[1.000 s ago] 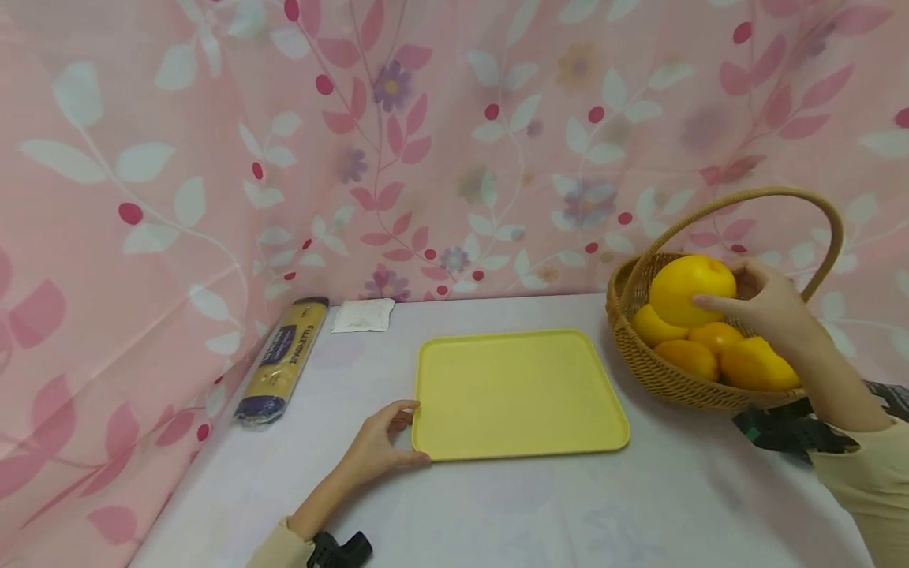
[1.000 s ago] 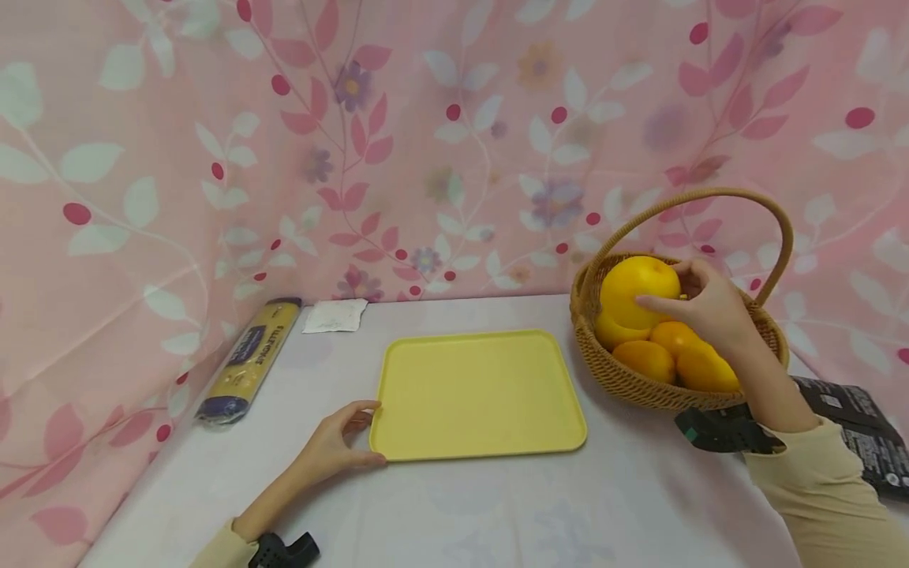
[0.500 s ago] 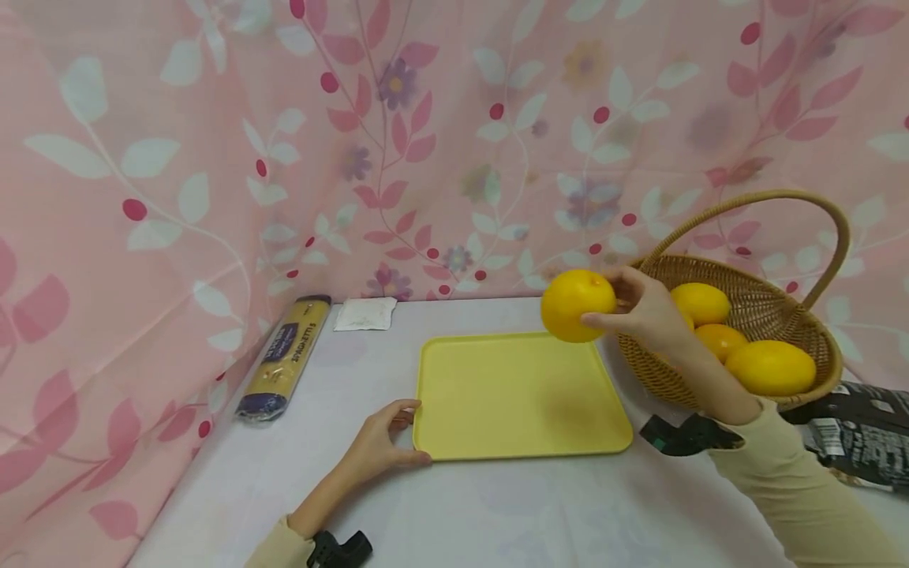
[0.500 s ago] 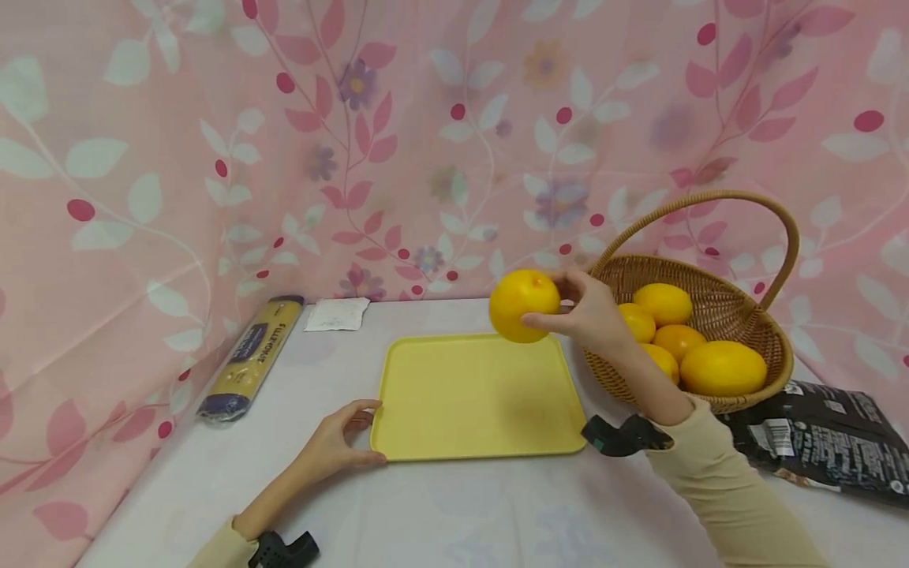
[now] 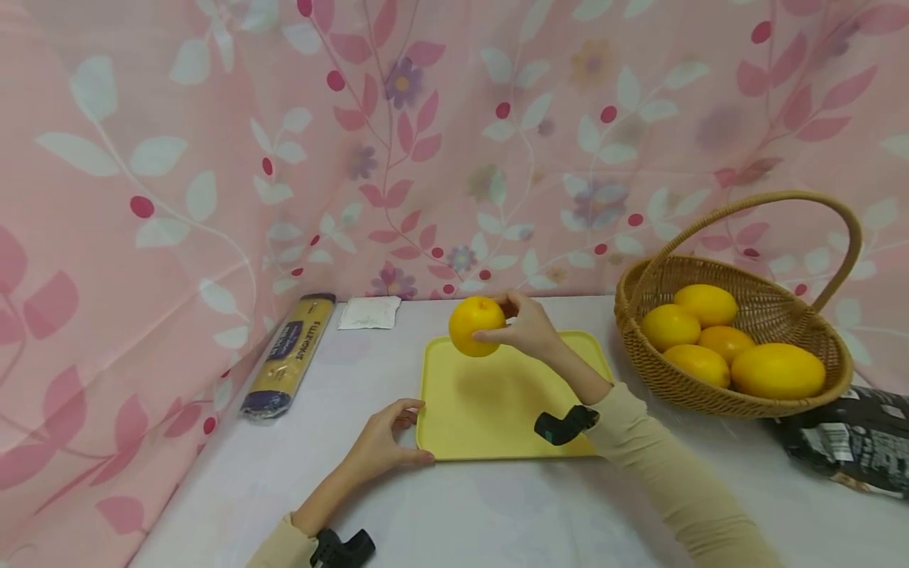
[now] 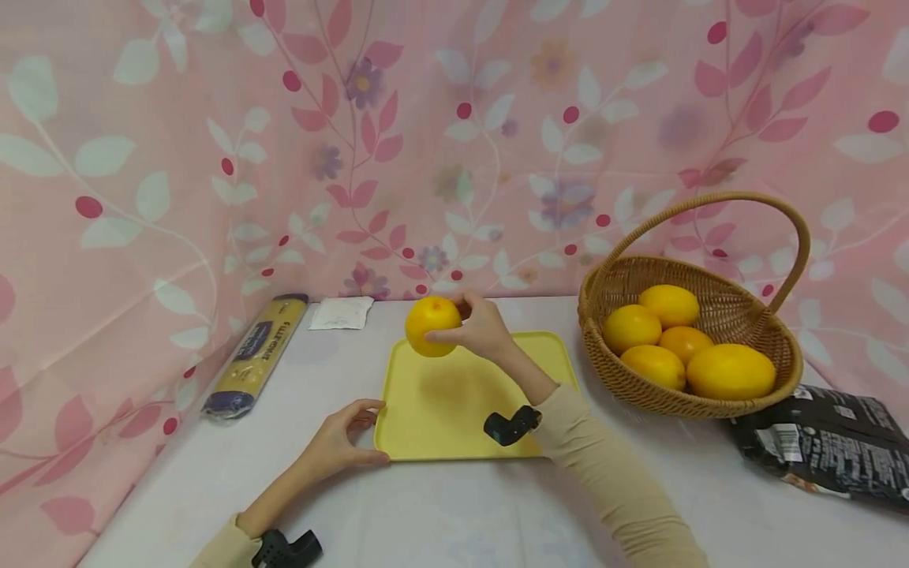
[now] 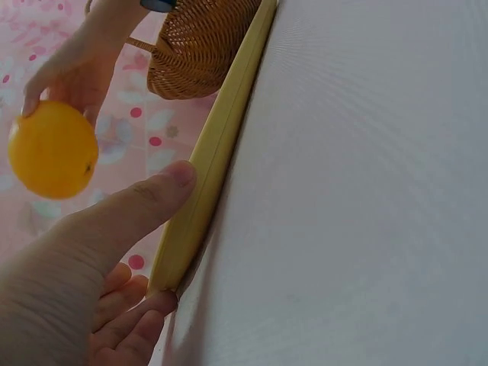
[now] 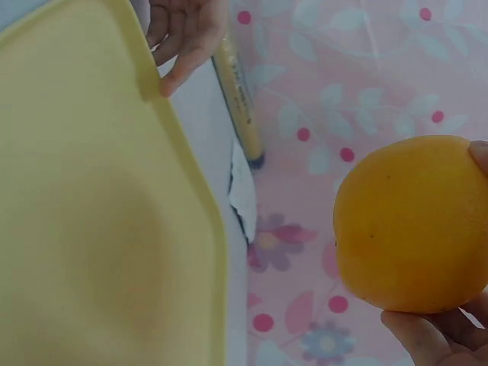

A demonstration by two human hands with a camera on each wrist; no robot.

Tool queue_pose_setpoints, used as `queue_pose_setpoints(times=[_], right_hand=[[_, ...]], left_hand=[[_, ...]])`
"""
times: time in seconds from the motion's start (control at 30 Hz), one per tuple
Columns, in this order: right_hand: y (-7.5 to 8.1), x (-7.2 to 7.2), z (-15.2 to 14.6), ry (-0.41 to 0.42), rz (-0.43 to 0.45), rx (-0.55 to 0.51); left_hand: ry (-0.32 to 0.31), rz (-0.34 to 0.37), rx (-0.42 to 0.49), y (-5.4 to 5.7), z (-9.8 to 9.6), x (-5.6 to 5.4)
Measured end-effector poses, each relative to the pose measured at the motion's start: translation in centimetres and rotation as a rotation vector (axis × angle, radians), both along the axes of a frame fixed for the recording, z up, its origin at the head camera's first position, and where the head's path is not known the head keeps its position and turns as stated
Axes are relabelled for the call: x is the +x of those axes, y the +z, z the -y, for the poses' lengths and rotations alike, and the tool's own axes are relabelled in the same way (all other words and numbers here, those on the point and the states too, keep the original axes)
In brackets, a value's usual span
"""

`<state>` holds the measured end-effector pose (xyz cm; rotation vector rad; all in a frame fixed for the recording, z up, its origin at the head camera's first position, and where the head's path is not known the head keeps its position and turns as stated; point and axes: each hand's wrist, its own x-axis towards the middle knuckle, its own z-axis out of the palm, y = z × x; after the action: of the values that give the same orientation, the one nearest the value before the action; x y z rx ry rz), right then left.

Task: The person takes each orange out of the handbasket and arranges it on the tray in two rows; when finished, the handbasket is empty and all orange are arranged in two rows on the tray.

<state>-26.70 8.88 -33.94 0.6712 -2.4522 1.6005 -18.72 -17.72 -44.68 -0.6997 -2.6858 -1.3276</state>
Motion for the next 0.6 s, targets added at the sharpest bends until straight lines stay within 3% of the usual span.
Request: queue_pose_setpoints(times=[0.37,0.6], right_hand=[[-4.9,-3.3,4.8,-0.084,0.091,0.032],[-6.5,-4.3,5.9,-0.132,0.094,0.023]], left_hand=[[-0.001,0.033,0.001,0.0,0.2,0.0],[-0.007,0.034,0.011,0.0,0.1,-0.1]])
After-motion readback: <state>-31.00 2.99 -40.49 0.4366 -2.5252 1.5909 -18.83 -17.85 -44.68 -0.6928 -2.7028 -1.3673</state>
